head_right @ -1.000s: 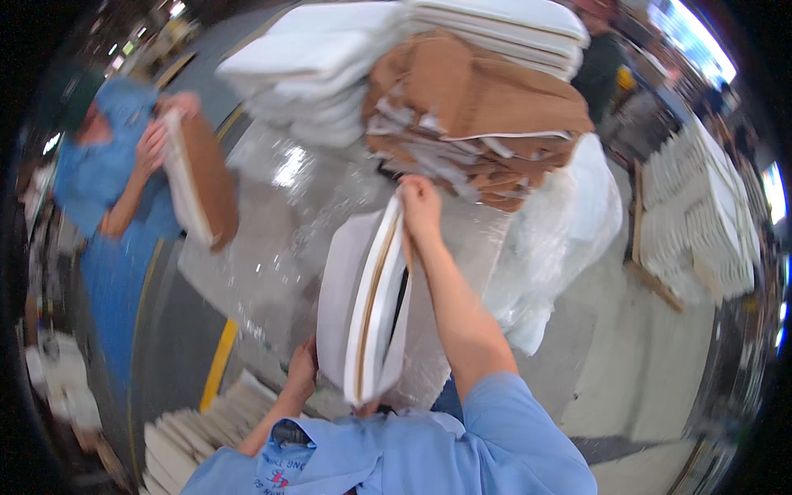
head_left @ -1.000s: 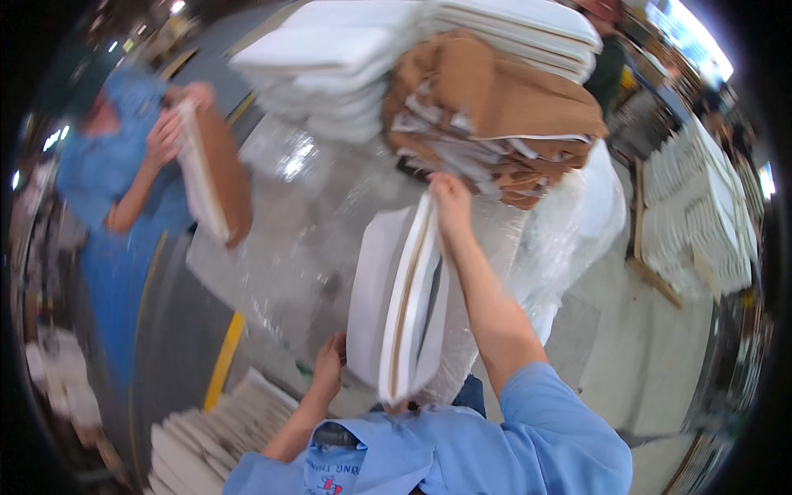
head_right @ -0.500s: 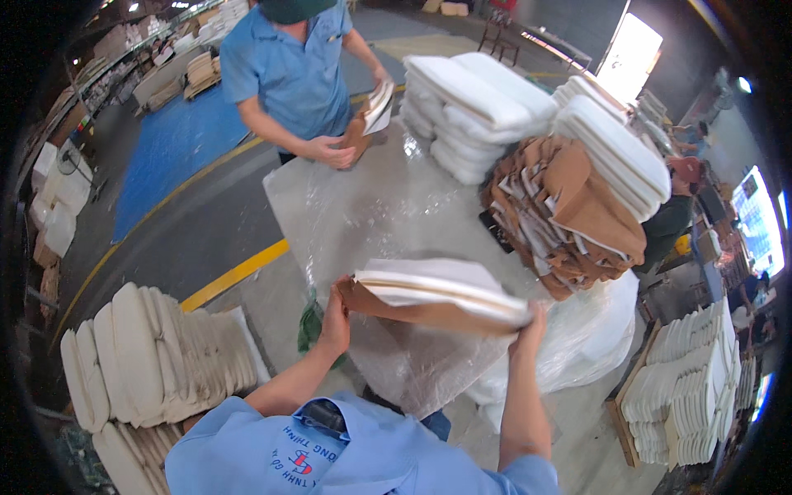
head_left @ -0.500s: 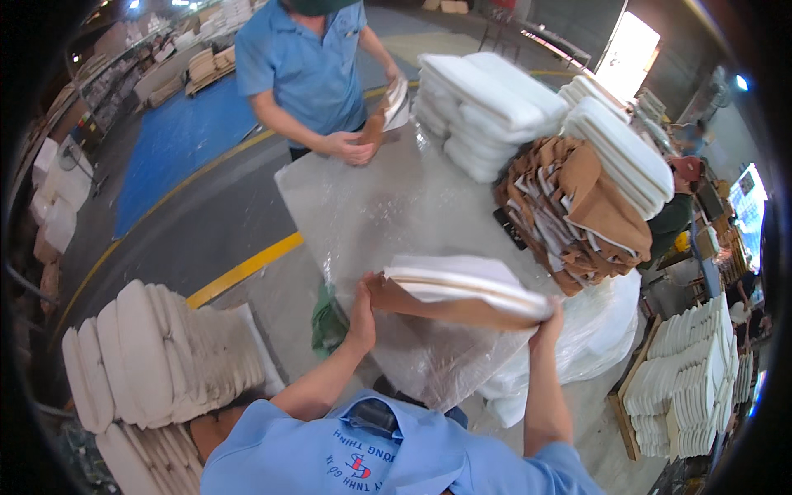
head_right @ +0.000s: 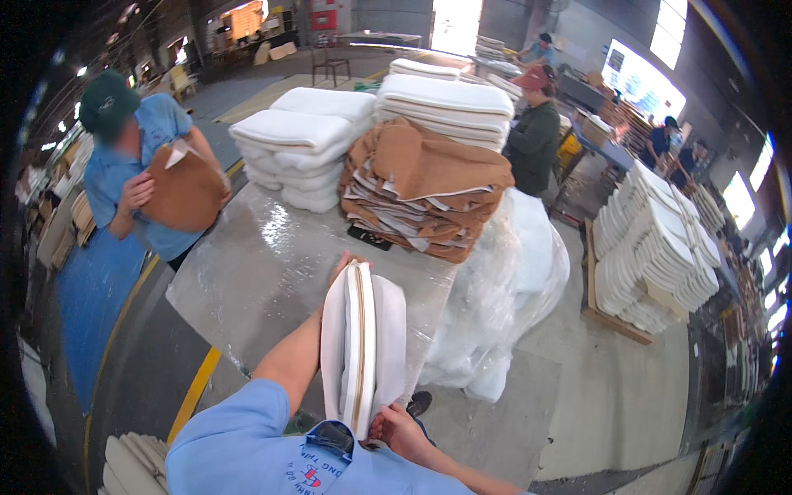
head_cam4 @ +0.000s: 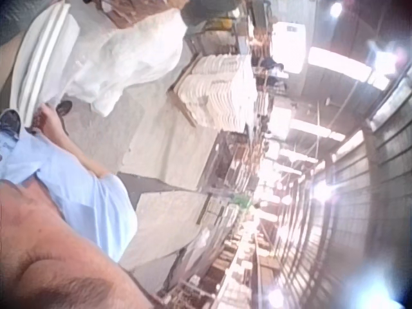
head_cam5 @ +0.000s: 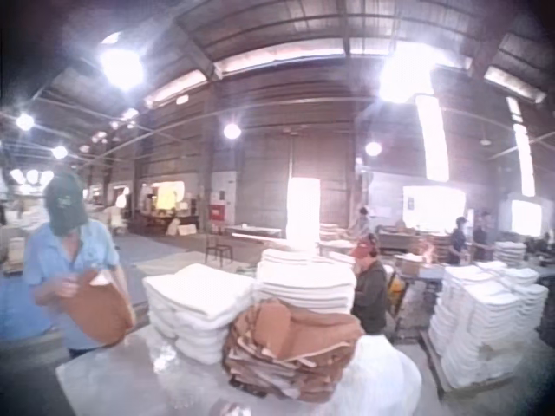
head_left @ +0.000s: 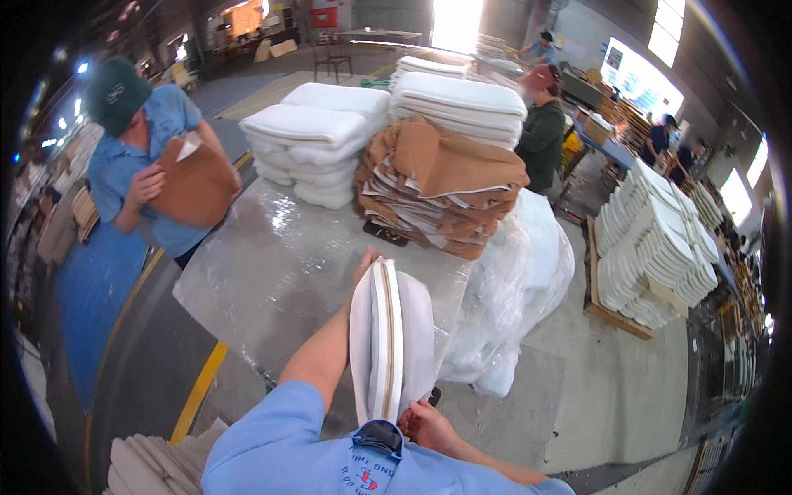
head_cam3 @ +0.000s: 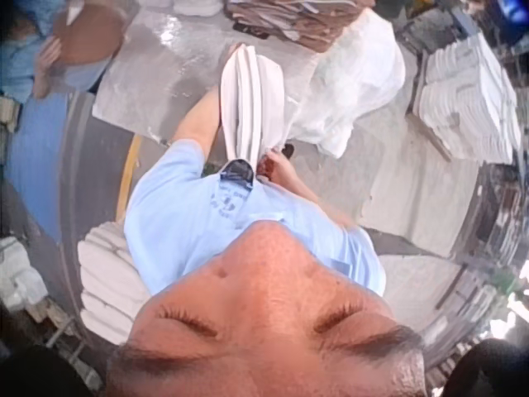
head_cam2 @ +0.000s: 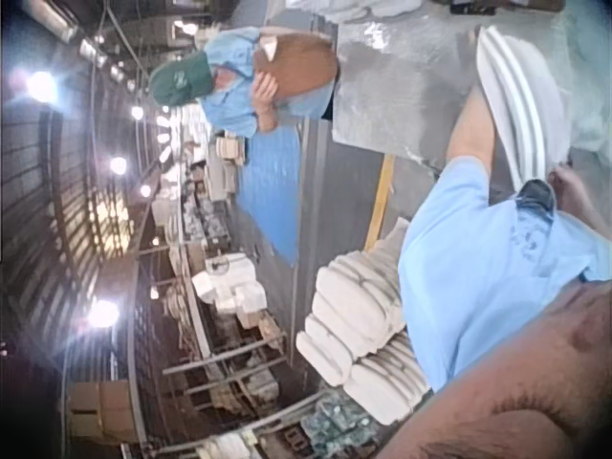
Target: The person inserts white foam pads into brown fabric covers, aligns edges, and stacks the finished cushions. The person also moves stacks of foam and fabric on the table to continue the assembly.
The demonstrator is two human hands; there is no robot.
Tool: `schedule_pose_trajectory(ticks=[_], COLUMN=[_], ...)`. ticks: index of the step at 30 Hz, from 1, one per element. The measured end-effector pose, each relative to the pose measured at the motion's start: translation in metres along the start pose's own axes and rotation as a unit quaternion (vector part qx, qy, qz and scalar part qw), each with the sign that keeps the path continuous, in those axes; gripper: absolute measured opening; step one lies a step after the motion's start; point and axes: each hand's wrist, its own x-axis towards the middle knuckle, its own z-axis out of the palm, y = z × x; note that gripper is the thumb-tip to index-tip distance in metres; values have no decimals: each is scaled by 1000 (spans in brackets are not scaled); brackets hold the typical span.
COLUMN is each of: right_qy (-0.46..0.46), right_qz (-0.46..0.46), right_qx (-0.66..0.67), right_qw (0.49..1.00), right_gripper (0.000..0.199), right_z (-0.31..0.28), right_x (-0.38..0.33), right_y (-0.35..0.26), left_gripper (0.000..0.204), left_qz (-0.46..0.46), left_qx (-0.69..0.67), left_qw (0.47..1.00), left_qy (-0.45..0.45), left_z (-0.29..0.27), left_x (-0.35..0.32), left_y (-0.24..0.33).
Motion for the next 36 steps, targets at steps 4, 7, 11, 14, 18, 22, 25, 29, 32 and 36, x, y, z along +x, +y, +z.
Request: schedule_pose_trajectory(ticks=[4,7,11,14,18,22,25,29,32,36], right_qy=[119,165,111,99,117,140,165,113,120,122], right_qz=[-29,-266,-505,-448,-398,-398,-430,-466,-497,-510], right_qx=[-261,-254,-403,-506,-602,-612,-589,-480,-458,-368], right_qw=[958,915,755,730,682,669,664,735,727,768], right_gripper=[36,31,39,43,37,27,18,11,8,5], right_z=[-21,-36,44,68,72,71,71,91,76,53], right_x=[50,91,164,195,218,230,233,239,245,259], right_y=[-64,-140,-214,-235,-251,-257,-249,-229,-223,-219], left_gripper=[56,60,66,64,79,92,76,48,37,32], left_qz=[9,-28,-55,-15,45,31,47,101,111,152], left_qx=[-13,9,147,72,197,299,357,451,516,575], left_qw=[1000,991,967,986,971,934,903,832,785,728], left_qy=[-19,132,201,150,130,193,234,307,323,341], left_z=[22,72,62,82,115,126,117,85,87,102], left_x=[-2,-22,-76,-91,-83,-82,-71,-33,-12,1], left_y=[-11,-45,-47,-65,-56,-58,-54,-32,-30,-40])
